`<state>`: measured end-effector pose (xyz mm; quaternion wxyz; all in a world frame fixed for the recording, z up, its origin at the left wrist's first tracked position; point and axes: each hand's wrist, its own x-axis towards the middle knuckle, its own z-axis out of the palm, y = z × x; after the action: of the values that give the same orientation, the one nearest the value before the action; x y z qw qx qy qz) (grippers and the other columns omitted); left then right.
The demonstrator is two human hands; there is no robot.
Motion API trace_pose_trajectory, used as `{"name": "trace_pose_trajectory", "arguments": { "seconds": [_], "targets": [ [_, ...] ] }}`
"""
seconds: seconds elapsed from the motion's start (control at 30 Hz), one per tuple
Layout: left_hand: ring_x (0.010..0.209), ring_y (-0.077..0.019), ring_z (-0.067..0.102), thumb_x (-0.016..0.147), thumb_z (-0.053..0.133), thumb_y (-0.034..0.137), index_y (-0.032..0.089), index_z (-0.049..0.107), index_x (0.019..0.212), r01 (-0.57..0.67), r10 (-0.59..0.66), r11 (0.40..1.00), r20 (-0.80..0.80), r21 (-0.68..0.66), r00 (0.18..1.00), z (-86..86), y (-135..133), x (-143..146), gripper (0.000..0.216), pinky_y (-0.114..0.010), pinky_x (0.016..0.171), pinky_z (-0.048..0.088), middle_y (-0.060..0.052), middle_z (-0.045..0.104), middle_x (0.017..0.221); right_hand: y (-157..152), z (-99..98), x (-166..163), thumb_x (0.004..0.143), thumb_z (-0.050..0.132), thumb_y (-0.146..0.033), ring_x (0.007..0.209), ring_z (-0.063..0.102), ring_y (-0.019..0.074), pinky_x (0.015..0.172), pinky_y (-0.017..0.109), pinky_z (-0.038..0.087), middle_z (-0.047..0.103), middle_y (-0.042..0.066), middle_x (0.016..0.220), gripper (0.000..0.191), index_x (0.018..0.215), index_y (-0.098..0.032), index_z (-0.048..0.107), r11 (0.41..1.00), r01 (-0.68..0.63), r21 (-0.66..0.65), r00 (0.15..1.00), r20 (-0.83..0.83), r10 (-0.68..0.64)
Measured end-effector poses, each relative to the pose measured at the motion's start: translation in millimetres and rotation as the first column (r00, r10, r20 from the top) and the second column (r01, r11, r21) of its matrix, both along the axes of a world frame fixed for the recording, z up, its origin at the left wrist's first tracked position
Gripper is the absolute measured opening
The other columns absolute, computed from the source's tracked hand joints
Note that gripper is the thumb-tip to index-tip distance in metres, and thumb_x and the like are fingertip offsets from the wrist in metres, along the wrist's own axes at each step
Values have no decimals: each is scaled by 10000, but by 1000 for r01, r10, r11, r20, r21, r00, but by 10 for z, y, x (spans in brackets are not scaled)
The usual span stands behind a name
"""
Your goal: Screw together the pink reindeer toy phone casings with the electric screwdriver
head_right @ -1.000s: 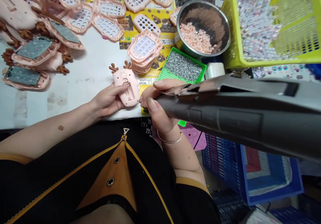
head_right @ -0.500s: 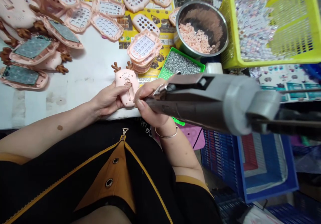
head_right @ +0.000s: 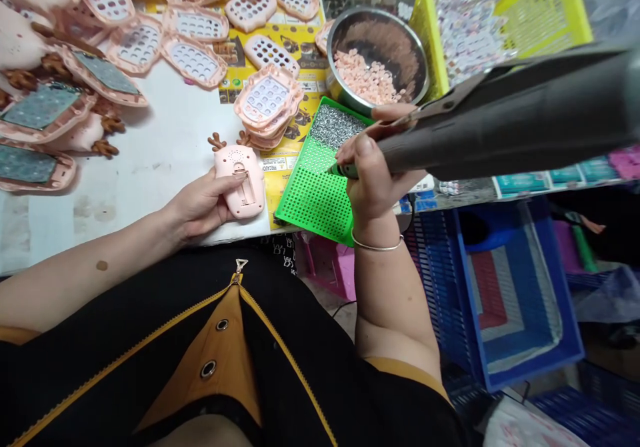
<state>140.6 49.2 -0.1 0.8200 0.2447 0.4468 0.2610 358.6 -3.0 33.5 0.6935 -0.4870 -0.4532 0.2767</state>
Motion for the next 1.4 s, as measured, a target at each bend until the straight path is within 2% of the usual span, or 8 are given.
{"name": "trace_pose_trajectory", "arguments": {
  "seconds": [0.13,0.33,0.77,0.93,1.1,1.17,1.23,1.4],
  "targets": [
    [1142,-323,702,762,774,151,247,594,1215,10,-10,1000,4,9,1000,5,-1,-6,496,-669,1033,519,-78,741,1100,74,-99,44,799,725,-570,485,578,163,437,335,514,488,-61,621,358,995,-302,590,995,90,34,996,24,-91],
    [1143,-319,705,757,777,134,220,602,1199,1,-1,1000,11,-7,1000,15,3,-7,484,-654,1053,517,-88,742,1131,214,-287,102,747,782,-490,373,465,127,416,322,447,443,-90,538,312,940,-304,624,927,268,263,958,32,-286],
    [1190,-325,694,764,763,145,251,580,1276,-45,45,999,15,-1,999,18,-28,-21,553,-632,1049,535,-78,744,1175,280,-351,121,790,756,-441,368,447,107,418,278,434,469,-98,527,220,895,-291,634,943,156,293,979,83,-187],
    [1138,-283,706,816,729,147,235,591,1246,-82,82,997,13,12,997,15,-52,-32,461,-600,1037,551,-76,741,1168,275,-294,100,769,775,-421,376,435,119,415,309,420,485,-87,526,226,880,-289,629,930,195,313,972,65,-226],
    [1109,-258,704,812,737,146,261,571,1260,-151,151,988,30,3,988,15,-79,-12,491,-573,1027,558,-53,740,1121,115,-56,-124,820,691,-391,364,414,114,408,300,385,403,-98,529,152,930,-310,623,893,240,382,964,12,-264],
    [1109,-259,699,807,742,149,278,564,1253,-172,172,985,31,9,985,3,-94,8,497,-596,1026,548,-41,734,1106,14,36,-308,826,672,-378,362,415,116,405,299,380,379,-97,528,128,931,-324,623,904,191,382,979,-5,-205],
    [1117,-270,691,807,747,168,282,561,1233,-181,180,983,28,20,983,-12,-110,26,479,-631,1020,536,-37,728,1092,-72,84,-517,820,680,-352,363,425,119,393,301,395,401,-95,519,143,958,-326,650,919,67,389,998,-25,-63],
    [1052,-288,706,841,704,197,256,543,1191,-176,176,984,13,38,984,-21,-138,42,390,-650,969,549,-43,720,1025,-124,0,-903,817,728,-327,385,479,126,408,317,481,506,-84,524,160,957,-327,650,902,-172,395,979,-31,200]
  ]
}}
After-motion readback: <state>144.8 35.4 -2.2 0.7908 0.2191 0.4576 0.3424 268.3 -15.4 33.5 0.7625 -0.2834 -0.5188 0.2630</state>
